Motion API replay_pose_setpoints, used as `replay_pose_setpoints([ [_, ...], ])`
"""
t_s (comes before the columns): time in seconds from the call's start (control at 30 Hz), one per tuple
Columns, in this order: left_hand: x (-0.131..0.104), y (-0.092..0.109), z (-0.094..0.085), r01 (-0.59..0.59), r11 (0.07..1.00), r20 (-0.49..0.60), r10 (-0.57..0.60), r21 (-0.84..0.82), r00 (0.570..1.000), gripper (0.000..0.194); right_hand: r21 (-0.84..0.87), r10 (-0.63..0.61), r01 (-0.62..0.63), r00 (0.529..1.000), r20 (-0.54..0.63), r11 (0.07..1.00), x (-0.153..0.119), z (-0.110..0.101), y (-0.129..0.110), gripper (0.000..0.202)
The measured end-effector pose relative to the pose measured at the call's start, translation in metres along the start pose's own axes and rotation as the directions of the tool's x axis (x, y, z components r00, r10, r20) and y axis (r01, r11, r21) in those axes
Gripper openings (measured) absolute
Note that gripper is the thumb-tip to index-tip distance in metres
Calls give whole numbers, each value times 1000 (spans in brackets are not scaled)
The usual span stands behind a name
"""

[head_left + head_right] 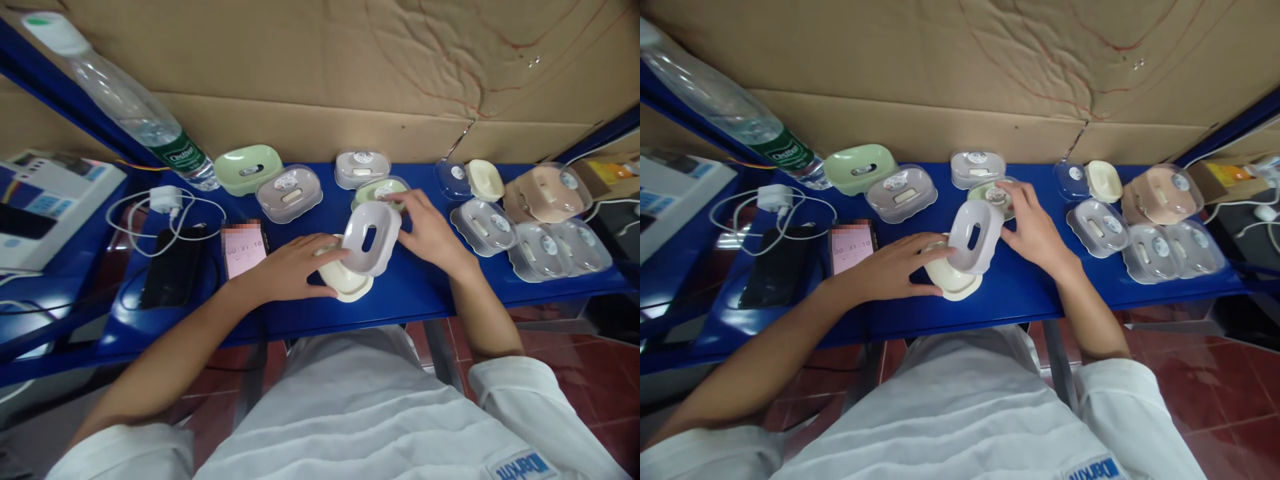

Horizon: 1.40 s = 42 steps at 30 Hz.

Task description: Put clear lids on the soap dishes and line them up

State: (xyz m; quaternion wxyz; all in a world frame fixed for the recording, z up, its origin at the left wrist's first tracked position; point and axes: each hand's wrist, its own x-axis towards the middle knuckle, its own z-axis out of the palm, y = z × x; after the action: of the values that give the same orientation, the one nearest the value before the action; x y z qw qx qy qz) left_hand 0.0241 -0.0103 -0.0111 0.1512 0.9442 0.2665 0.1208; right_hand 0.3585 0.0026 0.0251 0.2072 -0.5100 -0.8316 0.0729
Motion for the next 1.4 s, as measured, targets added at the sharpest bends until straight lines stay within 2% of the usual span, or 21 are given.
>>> replay_pose_setpoints([
  [0.07, -1, -4, 0, 27, 1000, -23, -27, -2, 999, 76, 33, -84, 85, 996, -38, 996, 2, -4, -4, 68],
  [0.13, -3, -9, 1, 63, 998, -48, -63, 0, 997, 76, 34, -206, 205, 979, 13, 978, 2, -5, -8, 59],
  [0.2, -3, -12, 0, 92, 996, -68, -91, 7, 994, 77, 28, -272, 271, 960, 63, 962, 3, -4, -10, 45],
  [0.3, -3, -13, -2, 125, 992, -90, -123, 22, 988, 79, -17, -248, 249, 968, 31, 968, 2, -2, -7, 33],
  [0.4, -1, -12, -3, 195, 980, -142, -187, 44, 972, 82, -74, -213, 211, 977, -30, 975, 1, 2, -7, 36],
  [0.47, -1, -13, -3, 248, 967, -180, -234, 58, 955, 83, -97, -243, 237, 968, -54, 967, 0, 8, -13, 41],
  [0.53, -2, -15, -1, 258, 964, -207, -240, 67, 949, 85, -104, -306, 301, 951, -37, 948, -1, 17, -22, 43],
  [0.6, -4, -19, 0, 217, 974, -217, -198, 65, 956, 83, -103, -345, 344, 939, 10, 933, -2, 27, -32, 44],
  [0.7, -7, -22, 0, 171, 985, -217, -159, 36, 963, 75, -110, -337, 343, 939, 75, 933, -3, 41, -45, 46],
  [0.83, -7, -20, -3, 174, 984, -211, -162, 39, 964, 64, -88, -358, 368, 927, 113, 926, -3, 52, -53, 45],
  [0.97, -5, -22, -2, 180, 980, -231, -158, 79, 960, 56, -6, -379, 382, 917, 122, 924, 1, 58, -49, 36],
  [1.2, -4, -24, 1, 244, 970, -190, -239, 5, 952, 58, 116, -353, 339, 927, 128, 933, 8, 66, -30, 41],
  [1.4, -2, -21, -2, 234, 972, -219, -236, -33, 947, 65, 130, -324, 315, 945, 47, 940, 10, 68, -30, 44],
])
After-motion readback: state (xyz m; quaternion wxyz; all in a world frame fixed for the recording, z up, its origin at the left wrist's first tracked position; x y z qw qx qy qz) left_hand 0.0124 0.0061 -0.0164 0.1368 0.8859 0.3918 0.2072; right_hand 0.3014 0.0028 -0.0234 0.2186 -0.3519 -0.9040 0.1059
